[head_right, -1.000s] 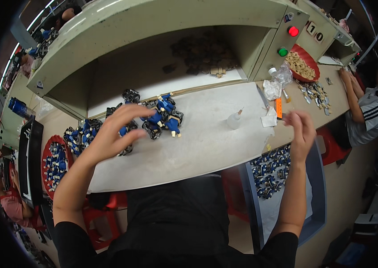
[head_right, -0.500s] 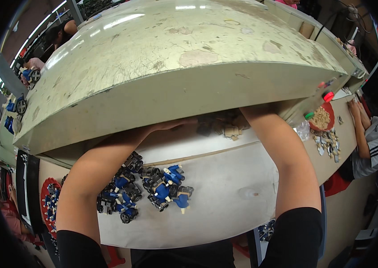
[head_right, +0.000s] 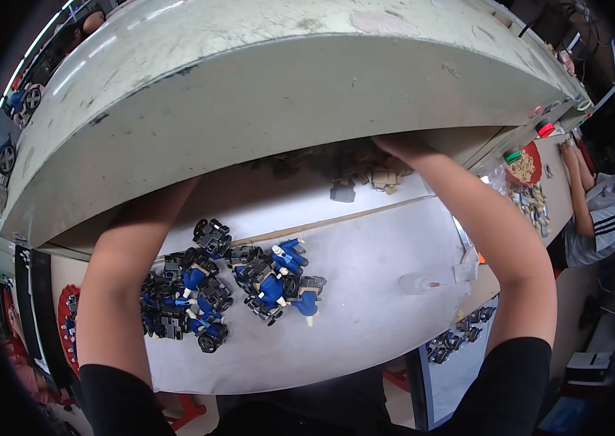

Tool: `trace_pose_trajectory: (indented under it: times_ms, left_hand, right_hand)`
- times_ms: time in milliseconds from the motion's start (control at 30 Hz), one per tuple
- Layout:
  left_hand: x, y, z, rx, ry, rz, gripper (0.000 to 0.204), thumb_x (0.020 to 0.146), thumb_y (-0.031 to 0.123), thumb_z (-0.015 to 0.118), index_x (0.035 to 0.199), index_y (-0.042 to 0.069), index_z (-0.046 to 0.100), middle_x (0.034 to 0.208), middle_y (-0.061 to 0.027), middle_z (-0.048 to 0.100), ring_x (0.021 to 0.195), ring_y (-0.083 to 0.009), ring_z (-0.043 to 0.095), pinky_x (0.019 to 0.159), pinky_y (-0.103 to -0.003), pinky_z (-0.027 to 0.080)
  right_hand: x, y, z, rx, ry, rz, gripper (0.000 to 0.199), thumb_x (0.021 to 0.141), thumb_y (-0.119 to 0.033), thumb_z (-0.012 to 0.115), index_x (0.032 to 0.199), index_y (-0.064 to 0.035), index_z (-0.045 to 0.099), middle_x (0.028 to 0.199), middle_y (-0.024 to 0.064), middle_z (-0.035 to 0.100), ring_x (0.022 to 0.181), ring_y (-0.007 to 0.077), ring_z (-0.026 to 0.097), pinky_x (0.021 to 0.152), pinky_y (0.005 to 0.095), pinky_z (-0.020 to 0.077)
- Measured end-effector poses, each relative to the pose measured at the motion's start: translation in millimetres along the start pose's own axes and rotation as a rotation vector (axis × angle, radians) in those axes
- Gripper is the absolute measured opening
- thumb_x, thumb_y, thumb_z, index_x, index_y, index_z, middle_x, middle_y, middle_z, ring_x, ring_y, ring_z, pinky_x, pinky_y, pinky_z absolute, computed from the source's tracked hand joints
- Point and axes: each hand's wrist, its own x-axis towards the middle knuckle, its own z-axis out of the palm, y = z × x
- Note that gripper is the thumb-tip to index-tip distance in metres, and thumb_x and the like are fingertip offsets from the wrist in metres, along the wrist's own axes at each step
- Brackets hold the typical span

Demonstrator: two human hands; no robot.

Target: The person applies glue onto toy figurines using a glue bottle, attaches small components to them by hand, presses the parts together, and places the assembled figurines into a tray.

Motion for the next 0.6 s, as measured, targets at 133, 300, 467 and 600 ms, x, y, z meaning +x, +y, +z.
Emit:
trace_pose_trajectory:
  times_ms: [133,300,467,600]
  left_hand:
    - [25,22,3,0.018,0.066,0.068,0.050,0.083,0.042,0.054,0.120,0.008,0.048,0.104,-0.0164,0.055,0.098,-0.0292,0.053,0.086,-0.040,0.041]
    - [33,40,3,0.056,0.148,0.116,0.052,0.083,0.042,0.054,0.121,0.008,0.047,0.104,-0.0163,0.055,0.099,-0.0293,0.053,0.086,-0.041,0.041]
    - [47,56,30,0.058,0.198,0.164,0.053,0.082,0.043,0.055,0.122,0.008,0.046,0.105,-0.0162,0.055,0.099,-0.0294,0.052,0.086,-0.041,0.041]
    - [64,85,55,0.362,0.017,0.443,0.063,0.077,0.049,0.058,0.129,0.017,0.039,0.116,-0.0157,0.050,0.107,-0.0331,0.048,0.091,-0.047,0.036]
  right_hand:
    - [1,-28,15,-0.005,-0.020,0.029,0.055,0.083,-0.037,0.053,0.125,-0.0027,0.041,0.124,0.0180,0.045,0.113,0.0321,0.044,0.092,0.0377,0.0362]
    - [16,-67,24,0.022,-0.055,0.040,0.056,0.083,-0.037,0.054,0.125,-0.0027,0.040,0.125,0.0181,0.045,0.113,0.0322,0.043,0.092,0.0381,0.0360]
    - [-3,-30,15,0.047,-0.054,0.171,0.058,0.082,-0.038,0.054,0.125,-0.0030,0.040,0.127,0.0183,0.042,0.115,0.0328,0.041,0.095,0.0384,0.0341]
    - [-59,8,27,0.039,0.033,-0.066,0.060,0.081,-0.040,0.055,0.127,-0.0045,0.039,0.129,0.0193,0.039,0.119,0.0352,0.037,0.100,0.0396,0.0279]
